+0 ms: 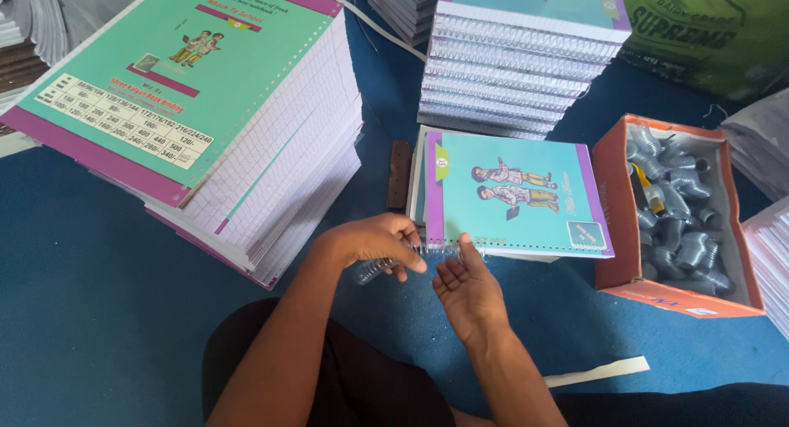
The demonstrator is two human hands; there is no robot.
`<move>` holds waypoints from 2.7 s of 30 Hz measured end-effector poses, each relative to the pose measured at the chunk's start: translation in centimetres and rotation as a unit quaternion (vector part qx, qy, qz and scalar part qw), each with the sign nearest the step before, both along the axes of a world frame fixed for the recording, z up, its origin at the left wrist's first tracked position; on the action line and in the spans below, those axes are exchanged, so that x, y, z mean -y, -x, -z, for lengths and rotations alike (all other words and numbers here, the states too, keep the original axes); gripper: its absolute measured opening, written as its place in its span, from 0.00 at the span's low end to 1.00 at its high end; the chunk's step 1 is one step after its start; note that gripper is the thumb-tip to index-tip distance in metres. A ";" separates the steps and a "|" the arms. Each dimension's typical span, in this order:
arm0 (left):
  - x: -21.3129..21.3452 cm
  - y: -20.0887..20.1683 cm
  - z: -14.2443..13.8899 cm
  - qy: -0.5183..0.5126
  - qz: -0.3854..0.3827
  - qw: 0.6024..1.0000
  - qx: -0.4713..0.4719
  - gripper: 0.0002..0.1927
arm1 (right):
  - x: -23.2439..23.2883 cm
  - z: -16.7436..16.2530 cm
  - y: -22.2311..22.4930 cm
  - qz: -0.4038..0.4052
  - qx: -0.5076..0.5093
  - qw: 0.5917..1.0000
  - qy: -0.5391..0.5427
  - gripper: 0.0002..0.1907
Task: The person inserts a plastic spiral binding into the punched holes of a notebook cover and pages, then closes the spiral to secure the pages. They place the finished notebook onto a stack of completed notebooks.
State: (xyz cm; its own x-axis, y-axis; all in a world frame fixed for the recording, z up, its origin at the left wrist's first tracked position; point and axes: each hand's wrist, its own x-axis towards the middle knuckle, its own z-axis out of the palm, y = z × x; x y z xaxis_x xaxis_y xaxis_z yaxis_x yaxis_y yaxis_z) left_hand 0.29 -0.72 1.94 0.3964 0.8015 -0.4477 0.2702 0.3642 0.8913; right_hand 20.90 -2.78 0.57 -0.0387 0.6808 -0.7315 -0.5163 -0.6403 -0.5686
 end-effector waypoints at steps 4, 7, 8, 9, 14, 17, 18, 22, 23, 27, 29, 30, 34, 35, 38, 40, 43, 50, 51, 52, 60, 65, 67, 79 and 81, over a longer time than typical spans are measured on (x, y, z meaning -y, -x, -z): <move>-0.2 -0.1 0.5 0.048 -0.001 0.998 -0.048 0.32 | 0.4 -0.7 -0.2 -0.045 -0.054 0.989 -0.129 0.23; -0.3 -0.5 0.7 0.079 -0.012 0.995 -0.059 0.34 | 0.5 -1.1 -0.2 -0.055 -0.032 0.988 -0.142 0.24; -0.4 -0.5 0.7 0.082 -0.013 0.995 -0.064 0.35 | 0.4 -1.2 -0.1 -0.052 -0.021 0.990 -0.127 0.23; -0.4 -0.5 0.7 0.085 -0.014 0.994 -0.069 0.36 | 0.4 -1.2 0.0 -0.049 -0.009 0.993 -0.111 0.22; 0.0 0.0 0.8 0.001 -0.008 0.999 -0.049 0.31 | -0.1 -0.7 0.2 -0.029 -0.004 0.999 -0.030 0.19; -0.2 -0.1 0.9 0.044 0.003 0.998 -0.043 0.32 | 0.0 0.0 -0.4 -0.047 -0.053 0.992 -0.105 0.18; -0.3 -0.2 1.0 0.073 0.007 0.996 -0.044 0.33 | 0.0 0.3 -0.6 -0.054 -0.072 0.986 -0.141 0.18; -0.2 -0.3 0.9 0.063 0.007 0.997 -0.040 0.33 | 0.0 0.9 -0.6 -0.044 -0.030 0.993 -0.104 0.21; -0.2 -0.2 0.9 0.045 0.002 0.998 -0.053 0.32 | -0.1 0.9 -0.3 -0.038 -0.011 0.996 -0.078 0.22; -0.2 0.0 0.9 0.009 0.024 0.998 -0.053 0.31 | -0.2 0.5 0.1 -0.034 0.039 0.998 -0.028 0.27; -0.3 -0.2 1.0 0.042 0.028 0.997 -0.063 0.30 | 0.0 0.2 0.0 -0.028 0.018 0.997 -0.071 0.28; -0.3 -0.2 1.1 0.058 0.030 0.996 -0.068 0.31 | 0.0 0.2 -0.1 -0.025 0.007 0.995 -0.093 0.28; -0.4 -0.4 1.2 0.059 0.019 0.996 -0.058 0.32 | 0.4 0.3 -0.7 0.019 -0.007 0.992 -0.129 0.31; -0.4 -0.4 1.2 0.061 0.017 0.996 -0.057 0.32 | 0.3 0.4 -0.8 0.011 0.004 0.991 -0.132 0.32; -0.4 -0.4 1.0 0.058 0.017 0.996 -0.066 0.31 | -0.1 0.7 -1.0 -0.002 0.030 0.995 -0.096 0.35; -0.4 -0.4 1.0 0.054 0.021 0.996 -0.067 0.31 | -0.6 0.6 -1.2 -0.009 0.045 0.997 -0.064 0.40; -0.3 -0.3 1.1 0.037 0.029 0.998 -0.051 0.28 | -1.0 0.3 -1.1 -0.019 0.062 0.998 -0.022 0.46; -0.3 0.0 1.3 0.035 0.031 0.999 -0.026 0.27 | -1.1 -0.2 -1.3 0.018 0.029 0.998 -0.043 0.32; -0.3 -0.1 1.2 0.050 0.036 0.998 -0.024 0.29 | -1.1 0.0 -1.4 0.036 -0.001 0.997 -0.065 0.28; -0.2 -0.1 1.1 0.062 0.024 0.998 -0.019 0.30 | -1.0 0.4 -1.5 0.033 -0.035 0.994 -0.099 0.23; 0.3 -0.2 -1.0 0.044 -0.022 0.998 -0.046 0.25 | 0.0 1.0 -1.5 0.014 0.009 0.989 -0.144 0.20; 0.3 -0.2 -1.1 0.042 0.001 0.998 -0.035 0.24 | -0.4 -0.7 -0.8 -0.005 0.052 0.998 -0.033 0.28; 0.1 -0.3 -0.8 0.058 0.004 0.997 -0.046 0.26 | -0.4 -0.9 -1.0 0.006 0.041 0.998 -0.050 0.29; 0.0 0.1 -0.2 0.011 0.006 1.000 -0.016 0.25 | -0.6 -1.6 -1.0 -0.001 0.051 0.998 -0.041 0.33; 0.1 0.2 0.0 0.021 0.004 1.000 -0.016 0.26 | -0.6 -1.5 -1.0 0.014 0.030 0.999 -0.021 0.35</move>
